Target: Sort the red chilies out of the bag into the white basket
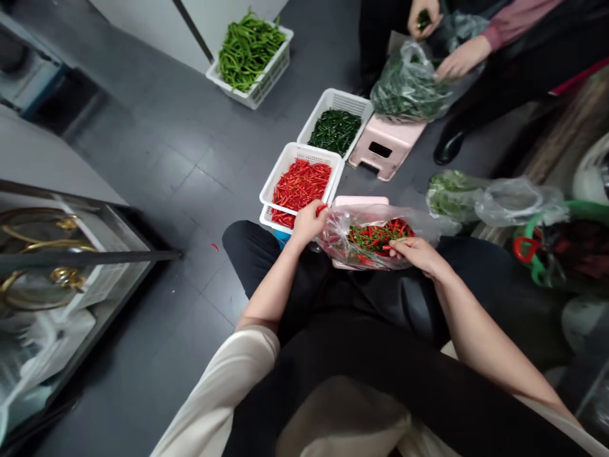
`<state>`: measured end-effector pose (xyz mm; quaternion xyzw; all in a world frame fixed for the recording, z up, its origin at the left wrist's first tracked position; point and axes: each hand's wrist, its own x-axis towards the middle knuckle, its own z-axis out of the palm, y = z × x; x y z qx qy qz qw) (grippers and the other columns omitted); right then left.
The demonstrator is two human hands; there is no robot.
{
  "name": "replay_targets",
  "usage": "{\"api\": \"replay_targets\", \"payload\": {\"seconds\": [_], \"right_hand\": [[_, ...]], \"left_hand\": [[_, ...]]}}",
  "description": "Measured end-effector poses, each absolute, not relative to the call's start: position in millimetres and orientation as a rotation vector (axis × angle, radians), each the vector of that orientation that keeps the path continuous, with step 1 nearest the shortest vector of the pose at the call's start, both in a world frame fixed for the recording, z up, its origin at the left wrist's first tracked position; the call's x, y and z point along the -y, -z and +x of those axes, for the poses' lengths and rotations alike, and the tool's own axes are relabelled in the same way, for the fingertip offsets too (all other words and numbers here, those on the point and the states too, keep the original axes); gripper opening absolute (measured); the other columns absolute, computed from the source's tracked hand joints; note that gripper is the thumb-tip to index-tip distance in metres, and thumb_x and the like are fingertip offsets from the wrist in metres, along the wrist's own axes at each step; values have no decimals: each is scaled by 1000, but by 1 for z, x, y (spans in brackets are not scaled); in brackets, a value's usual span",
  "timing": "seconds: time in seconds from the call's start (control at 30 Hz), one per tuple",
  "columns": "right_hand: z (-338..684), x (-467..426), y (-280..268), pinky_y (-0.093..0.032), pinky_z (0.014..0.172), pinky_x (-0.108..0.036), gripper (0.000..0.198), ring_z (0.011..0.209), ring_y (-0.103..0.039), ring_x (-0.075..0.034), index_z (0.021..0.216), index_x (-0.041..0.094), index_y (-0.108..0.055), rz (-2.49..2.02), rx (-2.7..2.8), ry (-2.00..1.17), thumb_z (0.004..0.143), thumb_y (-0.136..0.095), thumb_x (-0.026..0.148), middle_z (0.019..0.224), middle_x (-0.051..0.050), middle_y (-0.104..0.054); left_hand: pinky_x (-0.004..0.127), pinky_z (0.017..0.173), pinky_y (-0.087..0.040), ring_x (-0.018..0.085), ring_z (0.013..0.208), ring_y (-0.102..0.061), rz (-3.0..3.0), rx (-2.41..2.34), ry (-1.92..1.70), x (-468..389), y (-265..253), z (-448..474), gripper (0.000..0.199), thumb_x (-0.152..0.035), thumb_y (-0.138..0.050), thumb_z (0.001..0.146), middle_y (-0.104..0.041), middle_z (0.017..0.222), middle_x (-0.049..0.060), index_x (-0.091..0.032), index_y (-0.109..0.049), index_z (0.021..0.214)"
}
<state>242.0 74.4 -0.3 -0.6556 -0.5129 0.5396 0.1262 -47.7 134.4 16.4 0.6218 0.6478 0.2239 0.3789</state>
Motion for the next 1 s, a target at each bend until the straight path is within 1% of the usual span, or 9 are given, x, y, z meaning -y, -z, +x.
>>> {"api": "replay_targets", "payload": {"seconds": [0.1, 0.17, 0.27, 0.37, 0.43, 0.57, 0.73, 0.9, 1.0], "right_hand": [[216, -92, -25, -25, 41, -23, 45, 41, -37, -8, 65, 16, -67, -1777, 1274, -1648, 69, -60, 60, 54, -3, -57], [188, -112, -34, -25, 41, -23, 45, 41, -37, -8, 64, 15, -66, -1728, 1280, -1583, 69, -61, 60, 53, -2, -55], [140, -145, -34, -29, 43, -23, 45, 45, -40, -9, 57, 17, -61, -1660, 1471, -1445, 75, -57, 58, 52, -2, -54], [99, -167, -29, -30, 45, -23, 45, 47, -41, -10, 52, 17, -57, -1566, 1662, -1419, 78, -56, 54, 52, -1, -52], [81, -175, -28, -28, 44, -23, 45, 46, -38, -9, 52, 17, -55, -1485, 1638, -1535, 79, -55, 52, 52, 0, -48], [57, -181, -26, -21, 38, -21, 40, 41, -29, -6, 53, 16, -53, -1364, 1375, -1830, 76, -63, 47, 50, 3, -42], [28, -190, -9, -20, 33, -18, 37, 36, -22, -4, 53, 18, -41, -1137, 673, -2363, 78, -61, 36, 45, 6, -31], [-4, -209, 1, -23, 31, -15, 41, 35, -18, -5, 54, 20, -27, -1003, 290, -2353, 84, -53, 31, 44, 8, -25], [-9, -223, -4, -21, 32, -14, 36, 36, -17, -5, 56, 21, -30, -1049, 281, -2390, 89, -44, 27, 45, 8, -25]], "left_hand": [[43, 96, -36, 30, 116, -48, 1568, -1893, -566, -164, -18, -77, 48, -32, -66, 76, -56, 122, 16, -17, -54, 119], [43, 99, -35, 30, 121, -44, 1569, -1853, -594, -171, -19, -83, 57, -39, -68, 75, -51, 129, 18, -16, -50, 124], [31, 81, -45, 18, 89, -58, 1452, -1413, -617, -161, -20, -77, 40, -52, -46, 87, -64, 93, 7, -16, -60, 97], [22, 63, -43, 9, 63, -51, 1268, -1245, -747, -148, -18, -72, 43, -52, -39, 89, -53, 64, -2, -16, -54, 72], [20, 57, -39, 7, 56, -46, 1150, -1188, -851, -145, -14, -76, 38, -48, -40, 90, -50, 62, -4, -16, -51, 72], [18, 50, -36, 5, 52, -47, 940, -1011, -957, -148, -3, -91, 26, -41, -48, 88, -55, 67, -3, -16, -47, 81], [17, 51, -37, 4, 50, -46, 850, -1077, -1115, -164, 8, -104, 19, -31, -52, 86, -51, 61, -5, -17, -43, 78], [18, 55, -41, 5, 54, -48, 938, -1117, -1149, -184, 3, -124, 12, -23, -52, 84, -50, 62, -5, -17, -44, 79], [21, 62, -44, 7, 61, -52, 1153, -1192, -1134, -192, 3, -137, 7, -23, -47, 86, -53, 68, -3, -17, -47, 82]]}}
